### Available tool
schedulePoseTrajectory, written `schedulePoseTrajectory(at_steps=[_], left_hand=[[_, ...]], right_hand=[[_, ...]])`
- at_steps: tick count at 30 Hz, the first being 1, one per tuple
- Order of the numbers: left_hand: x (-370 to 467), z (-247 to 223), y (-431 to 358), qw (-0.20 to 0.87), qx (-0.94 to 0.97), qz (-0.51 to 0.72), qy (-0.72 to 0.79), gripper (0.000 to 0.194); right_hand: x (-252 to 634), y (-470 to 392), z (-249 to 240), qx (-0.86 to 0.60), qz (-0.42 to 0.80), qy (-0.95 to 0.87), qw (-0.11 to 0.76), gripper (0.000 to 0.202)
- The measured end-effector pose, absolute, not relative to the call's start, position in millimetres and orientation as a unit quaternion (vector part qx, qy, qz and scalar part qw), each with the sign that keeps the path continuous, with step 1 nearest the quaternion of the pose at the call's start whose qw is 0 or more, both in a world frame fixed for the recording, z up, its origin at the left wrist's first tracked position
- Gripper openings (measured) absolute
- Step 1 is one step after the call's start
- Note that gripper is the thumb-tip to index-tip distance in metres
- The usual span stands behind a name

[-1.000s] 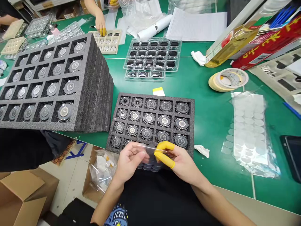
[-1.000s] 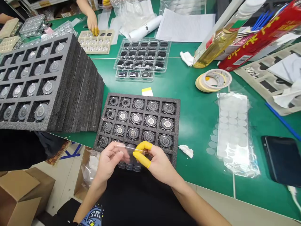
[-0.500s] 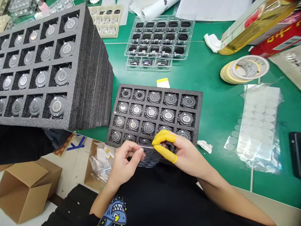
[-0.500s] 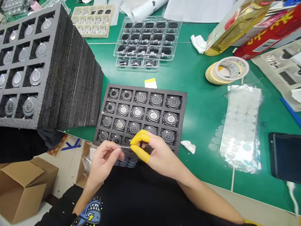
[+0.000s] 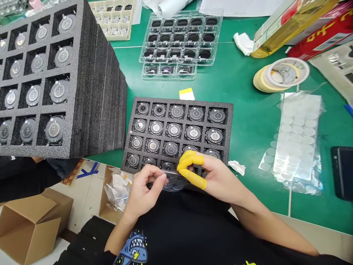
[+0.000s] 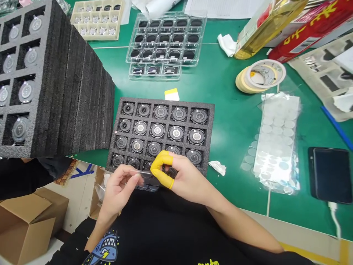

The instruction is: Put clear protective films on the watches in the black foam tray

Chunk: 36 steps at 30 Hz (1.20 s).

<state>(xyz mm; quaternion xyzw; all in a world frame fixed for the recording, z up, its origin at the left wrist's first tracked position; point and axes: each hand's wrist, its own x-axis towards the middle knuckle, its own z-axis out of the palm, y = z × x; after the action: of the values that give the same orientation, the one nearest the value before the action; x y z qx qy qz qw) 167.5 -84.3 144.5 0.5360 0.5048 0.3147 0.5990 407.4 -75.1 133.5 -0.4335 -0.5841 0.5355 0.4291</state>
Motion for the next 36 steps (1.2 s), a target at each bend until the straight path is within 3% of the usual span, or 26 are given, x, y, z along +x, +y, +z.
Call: schedulePoseTrajectory(at_steps=[7,15,21,26,32,36], left_hand=[[168,144,-85,0.616,0.516,0.303,0.513,0.028],[175,115,-75,0.766,0.302,0.299,0.482,0.053],[159,102,-77,0.764,0.275,0.334,0.479,0.049],[150,93,-76,0.738,0.333,0.359,0.464,0.039],[147,77,-73,0.673,0.424,0.389,0.466,0.029],[146,66,-74,0.626,0.49,0.404,0.452,0.022]], right_hand=[[406,-76,130,-0.426,0.468,-0.637,0.439,0.014],[405,-88,132,-0.347,0.188,-0.811,0.431,0.019],[435,-63,142,-0.392,0.239,-0.786,0.414,0.033],[457,14,144,-0.426,0.339,-0.769,0.335,0.009],[430,103,135,-0.398,0.409,-0.79,0.225,0.018],[407,147,115,-0.383,0.412,-0.805,0.188,0.011]])
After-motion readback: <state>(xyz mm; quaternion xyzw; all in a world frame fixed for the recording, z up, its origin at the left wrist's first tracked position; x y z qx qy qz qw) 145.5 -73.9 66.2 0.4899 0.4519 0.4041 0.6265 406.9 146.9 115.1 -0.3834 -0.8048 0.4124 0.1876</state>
